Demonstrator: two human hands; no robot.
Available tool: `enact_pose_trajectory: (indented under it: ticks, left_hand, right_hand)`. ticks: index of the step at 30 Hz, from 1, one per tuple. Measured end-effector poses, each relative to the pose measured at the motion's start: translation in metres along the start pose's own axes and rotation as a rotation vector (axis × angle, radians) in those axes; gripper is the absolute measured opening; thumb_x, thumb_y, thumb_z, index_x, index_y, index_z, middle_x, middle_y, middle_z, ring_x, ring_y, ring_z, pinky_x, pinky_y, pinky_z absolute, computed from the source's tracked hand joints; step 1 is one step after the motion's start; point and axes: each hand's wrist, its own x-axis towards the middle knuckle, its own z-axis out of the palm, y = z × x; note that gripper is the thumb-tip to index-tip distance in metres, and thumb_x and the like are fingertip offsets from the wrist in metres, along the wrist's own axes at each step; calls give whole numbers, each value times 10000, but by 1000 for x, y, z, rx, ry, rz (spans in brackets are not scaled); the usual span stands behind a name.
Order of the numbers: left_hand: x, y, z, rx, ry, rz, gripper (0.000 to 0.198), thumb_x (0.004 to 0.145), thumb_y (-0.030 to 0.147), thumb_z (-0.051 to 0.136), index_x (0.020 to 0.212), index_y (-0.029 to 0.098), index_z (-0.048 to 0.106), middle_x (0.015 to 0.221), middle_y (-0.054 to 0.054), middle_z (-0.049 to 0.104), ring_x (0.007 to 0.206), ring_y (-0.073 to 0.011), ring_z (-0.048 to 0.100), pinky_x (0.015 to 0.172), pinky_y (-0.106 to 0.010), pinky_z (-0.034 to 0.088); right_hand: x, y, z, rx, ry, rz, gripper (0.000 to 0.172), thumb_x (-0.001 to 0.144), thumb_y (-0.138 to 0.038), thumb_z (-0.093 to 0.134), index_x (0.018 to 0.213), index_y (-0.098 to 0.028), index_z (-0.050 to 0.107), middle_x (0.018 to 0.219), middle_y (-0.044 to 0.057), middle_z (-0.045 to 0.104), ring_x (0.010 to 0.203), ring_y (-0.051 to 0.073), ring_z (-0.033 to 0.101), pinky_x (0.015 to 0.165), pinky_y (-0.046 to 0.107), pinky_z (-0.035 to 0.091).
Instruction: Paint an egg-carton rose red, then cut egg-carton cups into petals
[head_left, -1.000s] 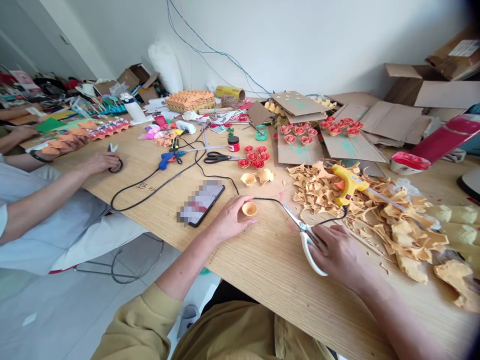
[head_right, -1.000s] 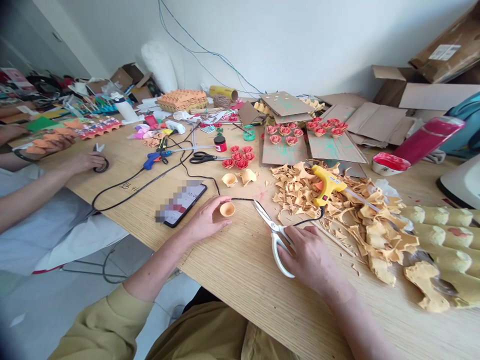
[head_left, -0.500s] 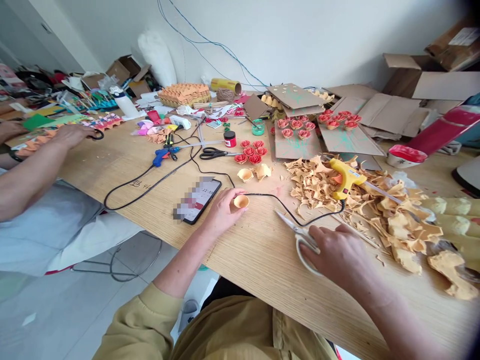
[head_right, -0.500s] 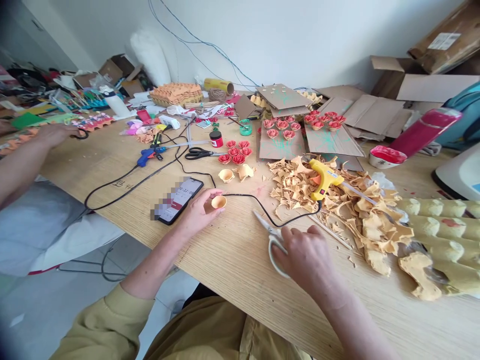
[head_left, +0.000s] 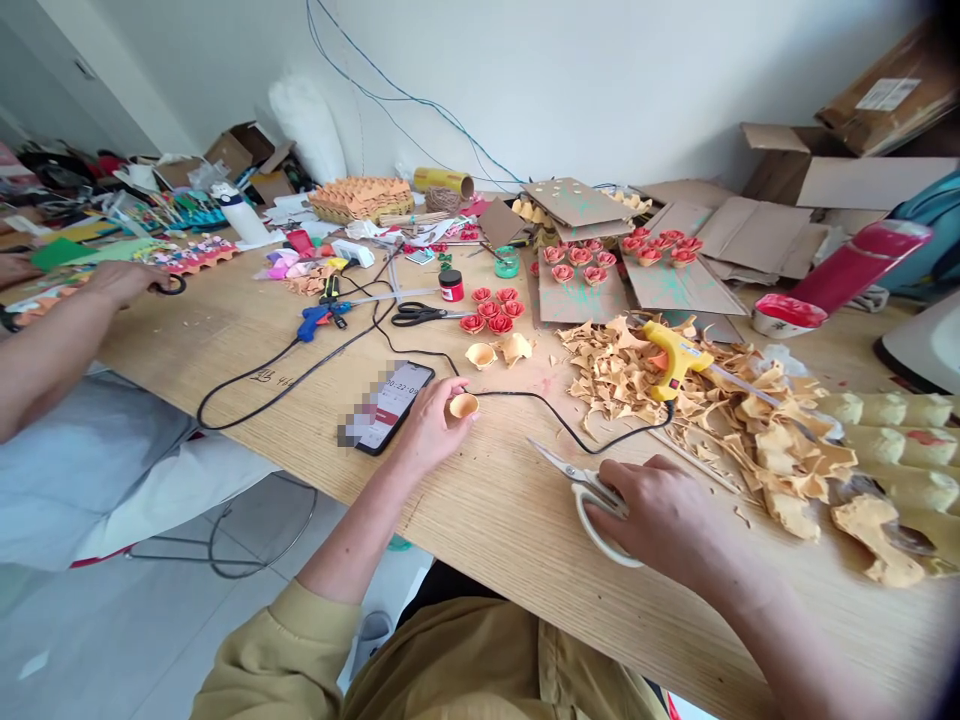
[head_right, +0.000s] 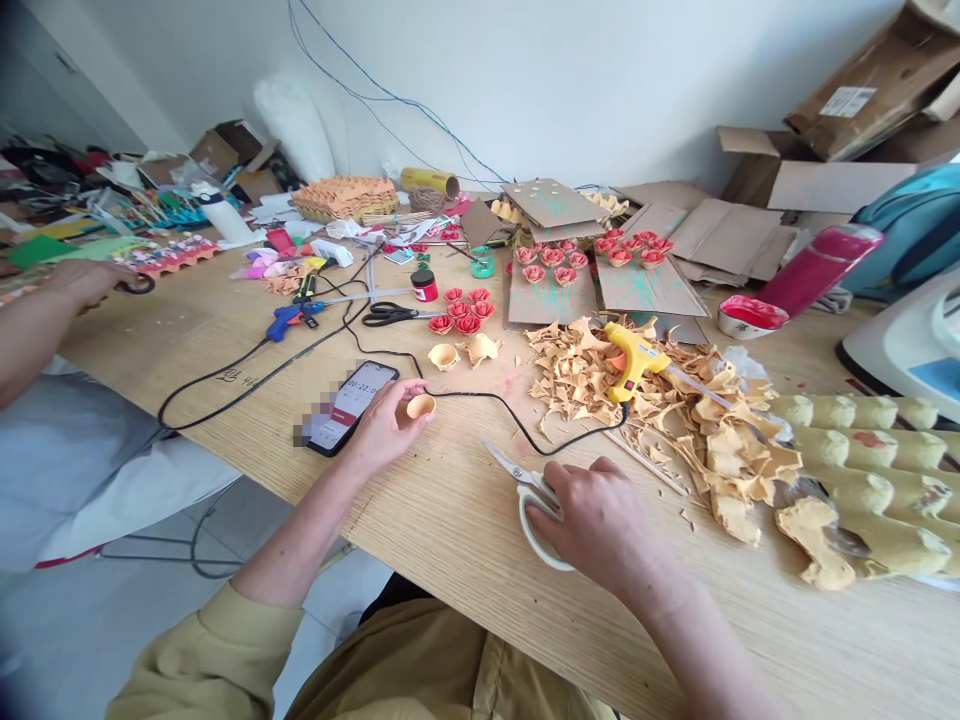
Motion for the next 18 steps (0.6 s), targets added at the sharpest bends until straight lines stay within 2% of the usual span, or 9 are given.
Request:
enact_pose_trajectory:
  ticks: [5,9,11,14,18]
  left_hand:
    - [0,0,-1,15,80,-9,367,813,233,698,1167,223,603,1138,-78,655,1057,-244,633,997,-440,502]
    - [3,4,-8,35,155,8,257,858,243,650,1113,212,634,1122,-78,653,1092,-245,616,998,-429,500]
    - [10,10,-13,42,146,40,217,867,225,628,1083,213,648,1092,-68,659,1068,-235,623,987,-417,505]
    - [34,26,-15,68,69,129,176,869,200,606,1035,220,663,1058,-54,674,1042,-226,635,980,-401,502]
    - [93,45,-11,174,-93,225,234,828,201,659,1061,201,680,1121,-89,677,1099,-268,632,997,-415,482]
  right_hand:
    - [0,6,2,-29,55,74,266,891,-433,591,736,-217,593,574,30,643,592,221,616,645,334,353]
    - [-1,7,0,148,131,52,280,920,-456,565,768,-224,600,609,22,641,674,214,625,678,311,380]
    - [-1,6,0,227,146,56,265,929,-447,557,793,-227,616,593,16,619,682,207,615,670,297,379]
    - [1,6,2,316,166,104,267,933,-460,549,824,-231,633,589,13,605,676,202,594,632,281,365]
    - [3,9,4,390,246,160,298,934,-489,534,843,-224,634,600,10,606,663,195,568,637,278,376]
